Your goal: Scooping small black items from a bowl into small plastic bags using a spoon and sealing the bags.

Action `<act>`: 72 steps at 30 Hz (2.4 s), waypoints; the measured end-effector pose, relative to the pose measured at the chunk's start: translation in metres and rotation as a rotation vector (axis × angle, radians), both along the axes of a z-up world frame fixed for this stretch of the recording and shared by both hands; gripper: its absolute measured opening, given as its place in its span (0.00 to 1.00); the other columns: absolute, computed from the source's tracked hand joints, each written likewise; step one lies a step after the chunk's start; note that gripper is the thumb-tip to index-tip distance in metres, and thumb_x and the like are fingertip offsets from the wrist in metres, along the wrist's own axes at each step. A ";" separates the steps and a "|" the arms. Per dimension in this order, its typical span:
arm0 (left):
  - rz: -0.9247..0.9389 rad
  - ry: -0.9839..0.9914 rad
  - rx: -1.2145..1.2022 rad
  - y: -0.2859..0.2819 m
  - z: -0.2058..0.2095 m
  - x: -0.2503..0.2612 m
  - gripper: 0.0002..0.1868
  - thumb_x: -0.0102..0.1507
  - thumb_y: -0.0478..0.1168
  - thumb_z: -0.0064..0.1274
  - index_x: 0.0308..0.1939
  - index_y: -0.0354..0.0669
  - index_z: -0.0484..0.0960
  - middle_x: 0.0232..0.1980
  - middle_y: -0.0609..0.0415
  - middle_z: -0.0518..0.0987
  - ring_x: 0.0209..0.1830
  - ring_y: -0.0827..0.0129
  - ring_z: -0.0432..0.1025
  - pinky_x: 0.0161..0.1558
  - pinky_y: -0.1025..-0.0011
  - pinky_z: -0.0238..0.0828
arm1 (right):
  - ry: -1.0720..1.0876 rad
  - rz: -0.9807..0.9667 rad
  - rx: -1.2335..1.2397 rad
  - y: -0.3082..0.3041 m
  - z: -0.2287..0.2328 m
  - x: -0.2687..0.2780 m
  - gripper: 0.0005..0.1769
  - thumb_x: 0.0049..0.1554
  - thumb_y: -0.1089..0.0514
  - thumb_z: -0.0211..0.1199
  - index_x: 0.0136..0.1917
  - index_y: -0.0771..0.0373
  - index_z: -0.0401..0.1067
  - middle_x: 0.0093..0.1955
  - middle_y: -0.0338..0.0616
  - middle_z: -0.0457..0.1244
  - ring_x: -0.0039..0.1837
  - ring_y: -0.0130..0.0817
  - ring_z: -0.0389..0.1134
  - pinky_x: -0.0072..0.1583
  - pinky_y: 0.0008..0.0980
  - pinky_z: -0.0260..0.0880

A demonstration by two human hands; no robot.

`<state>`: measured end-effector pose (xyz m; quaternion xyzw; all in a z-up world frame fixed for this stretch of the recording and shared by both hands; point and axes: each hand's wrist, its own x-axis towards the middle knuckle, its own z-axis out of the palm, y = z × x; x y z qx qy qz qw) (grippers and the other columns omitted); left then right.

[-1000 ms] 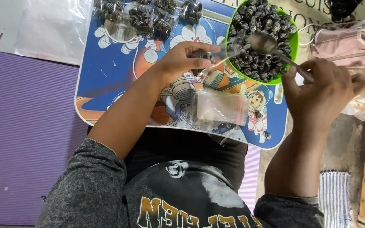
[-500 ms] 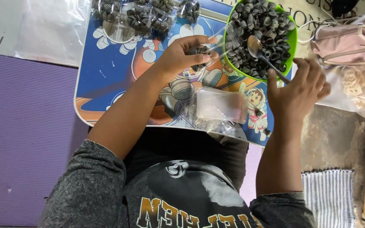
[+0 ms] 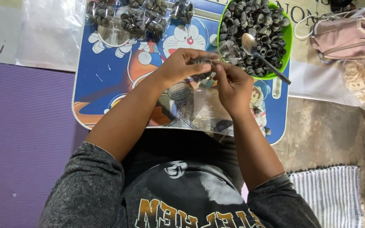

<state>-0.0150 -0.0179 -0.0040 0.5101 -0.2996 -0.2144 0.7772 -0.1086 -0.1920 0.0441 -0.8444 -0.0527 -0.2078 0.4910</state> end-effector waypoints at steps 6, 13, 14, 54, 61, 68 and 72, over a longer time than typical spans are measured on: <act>0.079 0.089 -0.023 -0.008 -0.029 0.009 0.17 0.71 0.49 0.57 0.56 0.40 0.86 0.44 0.40 0.86 0.43 0.59 0.82 0.47 0.62 0.81 | -0.064 0.035 0.038 -0.014 -0.009 0.011 0.10 0.69 0.63 0.60 0.51 0.68 0.81 0.29 0.48 0.65 0.32 0.29 0.66 0.36 0.30 0.67; 0.189 -0.028 0.043 -0.002 -0.018 0.006 0.16 0.72 0.49 0.55 0.56 0.43 0.86 0.45 0.42 0.86 0.45 0.61 0.81 0.51 0.59 0.77 | -0.010 0.050 0.154 -0.008 -0.010 0.011 0.10 0.68 0.66 0.58 0.52 0.70 0.80 0.24 0.48 0.62 0.26 0.31 0.65 0.34 0.26 0.65; 0.222 -0.041 0.056 -0.002 -0.021 0.007 0.15 0.72 0.49 0.55 0.55 0.44 0.87 0.44 0.44 0.87 0.45 0.61 0.81 0.51 0.61 0.77 | -0.016 0.059 0.138 -0.009 -0.014 0.012 0.09 0.67 0.67 0.58 0.53 0.70 0.79 0.26 0.48 0.63 0.28 0.30 0.65 0.35 0.26 0.64; 0.320 -0.264 0.267 0.041 -0.035 0.010 0.12 0.68 0.36 0.61 0.54 0.35 0.86 0.42 0.45 0.86 0.44 0.70 0.78 0.47 0.67 0.75 | 0.096 0.414 0.104 -0.007 -0.033 0.042 0.14 0.69 0.61 0.49 0.58 0.64 0.76 0.33 0.51 0.67 0.41 0.52 0.72 0.46 0.43 0.72; 0.401 -0.244 0.352 0.043 -0.027 0.006 0.11 0.70 0.39 0.59 0.49 0.34 0.88 0.24 0.49 0.80 0.25 0.75 0.70 0.33 0.73 0.66 | 0.157 0.425 0.101 -0.001 -0.039 0.047 0.13 0.70 0.60 0.49 0.56 0.61 0.75 0.32 0.51 0.64 0.40 0.44 0.70 0.47 0.44 0.71; 0.428 -0.216 0.374 0.047 -0.023 0.007 0.07 0.68 0.37 0.59 0.44 0.38 0.90 0.18 0.52 0.76 0.22 0.79 0.64 0.31 0.76 0.61 | 0.139 0.387 0.107 0.005 -0.042 0.044 0.12 0.70 0.63 0.49 0.57 0.64 0.74 0.29 0.52 0.62 0.36 0.41 0.67 0.46 0.40 0.70; 0.361 -0.195 0.317 0.045 -0.018 0.008 0.09 0.69 0.36 0.56 0.50 0.40 0.89 0.22 0.51 0.80 0.23 0.82 0.65 0.33 0.80 0.60 | 0.137 0.390 0.152 0.004 -0.047 0.046 0.09 0.69 0.63 0.51 0.58 0.63 0.72 0.30 0.50 0.62 0.37 0.33 0.63 0.45 0.39 0.68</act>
